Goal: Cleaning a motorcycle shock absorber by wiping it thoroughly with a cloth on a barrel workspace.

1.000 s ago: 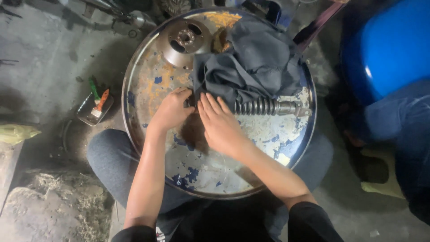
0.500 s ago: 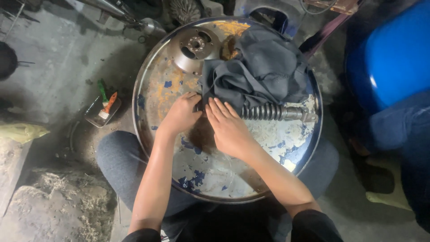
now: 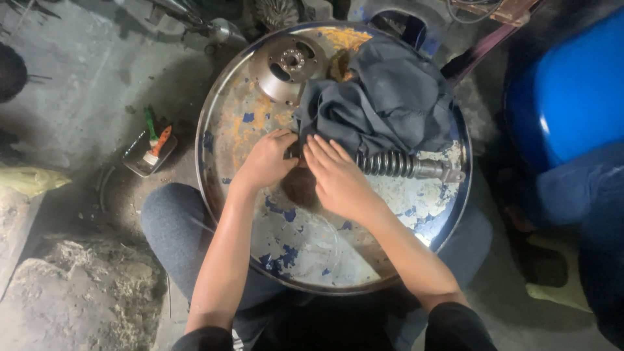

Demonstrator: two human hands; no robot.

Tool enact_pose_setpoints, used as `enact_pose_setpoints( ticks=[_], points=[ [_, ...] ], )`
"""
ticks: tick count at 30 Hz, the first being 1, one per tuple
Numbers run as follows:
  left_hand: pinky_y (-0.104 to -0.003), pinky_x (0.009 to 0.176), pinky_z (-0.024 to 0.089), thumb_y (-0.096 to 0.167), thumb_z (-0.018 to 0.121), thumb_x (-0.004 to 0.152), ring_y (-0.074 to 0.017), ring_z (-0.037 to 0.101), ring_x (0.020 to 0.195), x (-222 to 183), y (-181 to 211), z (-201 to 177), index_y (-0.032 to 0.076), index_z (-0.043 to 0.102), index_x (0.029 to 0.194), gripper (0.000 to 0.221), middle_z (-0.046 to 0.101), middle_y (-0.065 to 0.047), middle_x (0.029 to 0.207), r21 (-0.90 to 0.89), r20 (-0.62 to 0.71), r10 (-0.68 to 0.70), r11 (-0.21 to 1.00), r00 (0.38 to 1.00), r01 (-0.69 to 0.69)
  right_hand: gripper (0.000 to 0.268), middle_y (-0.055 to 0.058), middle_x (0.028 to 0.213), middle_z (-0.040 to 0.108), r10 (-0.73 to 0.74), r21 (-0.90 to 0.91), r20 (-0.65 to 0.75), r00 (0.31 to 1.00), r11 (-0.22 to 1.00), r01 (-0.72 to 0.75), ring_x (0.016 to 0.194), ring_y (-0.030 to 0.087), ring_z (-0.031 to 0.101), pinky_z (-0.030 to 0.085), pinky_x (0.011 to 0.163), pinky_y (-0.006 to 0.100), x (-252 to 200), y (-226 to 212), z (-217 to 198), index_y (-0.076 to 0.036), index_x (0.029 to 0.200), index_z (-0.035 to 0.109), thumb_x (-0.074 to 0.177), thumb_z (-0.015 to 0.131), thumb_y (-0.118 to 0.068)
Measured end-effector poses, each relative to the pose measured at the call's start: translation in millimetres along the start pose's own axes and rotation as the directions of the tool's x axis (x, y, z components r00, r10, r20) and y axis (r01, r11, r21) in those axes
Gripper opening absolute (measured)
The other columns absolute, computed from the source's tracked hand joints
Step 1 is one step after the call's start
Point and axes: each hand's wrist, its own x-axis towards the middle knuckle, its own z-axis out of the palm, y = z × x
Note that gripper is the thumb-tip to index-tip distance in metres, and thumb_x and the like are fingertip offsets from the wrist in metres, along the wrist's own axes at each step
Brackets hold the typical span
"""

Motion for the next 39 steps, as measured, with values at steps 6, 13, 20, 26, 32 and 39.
enact_pose_setpoints(
  ticks=[6,13,20,26,32,39],
  points=[
    [-0.039,0.119,0.038,0.017,0.076,0.085,-0.0336,0.062,0.124,-3,-9,10,-0.01,0.066,0.122,0.046,0.07,-0.021,0.118,0.062,0.036,-0.019,0.998,0.999,0.017,0.069,0.023,0.157,0.044,-0.021,0.038,0.019,1.0,0.999,0.02,0.149,0.035,0.038,0.03,0.122,0.049,-4,2,5,0.005,0.146,0.048,0.077,0.059,-0.004],
    [-0.041,0.119,0.036,0.016,0.077,0.085,-0.0338,0.061,0.124,-1,-18,16,-0.009,0.066,0.121,0.045,0.071,-0.022,0.118,0.022,0.036,-0.015,1.0,0.999,0.015,0.057,0.022,0.153,0.049,-0.03,-0.006,-0.002,1.0,1.0,0.03,0.147,0.033,0.041,0.033,0.119,0.048,-7,-11,-3,0.004,0.138,0.056,0.083,0.058,-0.01],
    [-0.04,0.12,0.036,0.013,0.073,0.087,-0.0336,0.058,0.13,-2,5,-3,-0.01,0.063,0.128,0.048,0.067,-0.022,0.127,0.041,0.082,-0.057,0.998,0.995,0.053,0.061,0.022,0.155,0.046,0.037,0.046,-0.015,0.999,0.998,-0.036,0.148,0.032,0.039,0.031,0.12,0.047,3,-2,8,0.003,0.146,0.05,0.085,0.057,-0.007],
    [-0.041,0.122,0.034,0.013,0.071,0.088,-0.0327,0.059,0.129,-3,5,0,-0.009,0.063,0.127,0.046,0.068,-0.021,0.125,0.078,0.084,-0.032,0.997,0.996,0.025,0.058,0.02,0.153,0.05,0.03,0.015,0.02,0.999,0.999,-0.031,0.146,0.03,0.042,0.034,0.119,0.046,-2,5,12,0.0,0.146,0.051,0.09,0.058,-0.012],
    [-0.044,0.118,0.038,0.013,0.073,0.083,-0.0367,0.061,0.123,-4,-6,9,-0.009,0.064,0.123,0.046,0.069,-0.022,0.119,0.102,0.038,0.033,0.994,0.999,-0.037,0.049,0.012,0.146,0.06,0.007,0.086,-0.042,0.999,0.996,-0.003,0.137,0.026,0.054,0.044,0.11,0.042,-1,23,19,-0.007,0.138,0.061,0.09,0.058,-0.013],
    [-0.044,0.117,0.04,0.017,0.073,0.082,-0.0356,0.062,0.121,-4,-26,26,-0.006,0.065,0.121,0.046,0.07,-0.02,0.115,0.112,0.002,0.055,0.992,0.998,-0.055,0.066,0.029,0.15,0.05,0.055,-0.068,-0.03,0.998,0.996,-0.057,0.144,0.039,0.045,0.035,0.117,0.052,1,-18,7,0.007,0.142,0.052,0.081,0.065,-0.015]
  ],
)
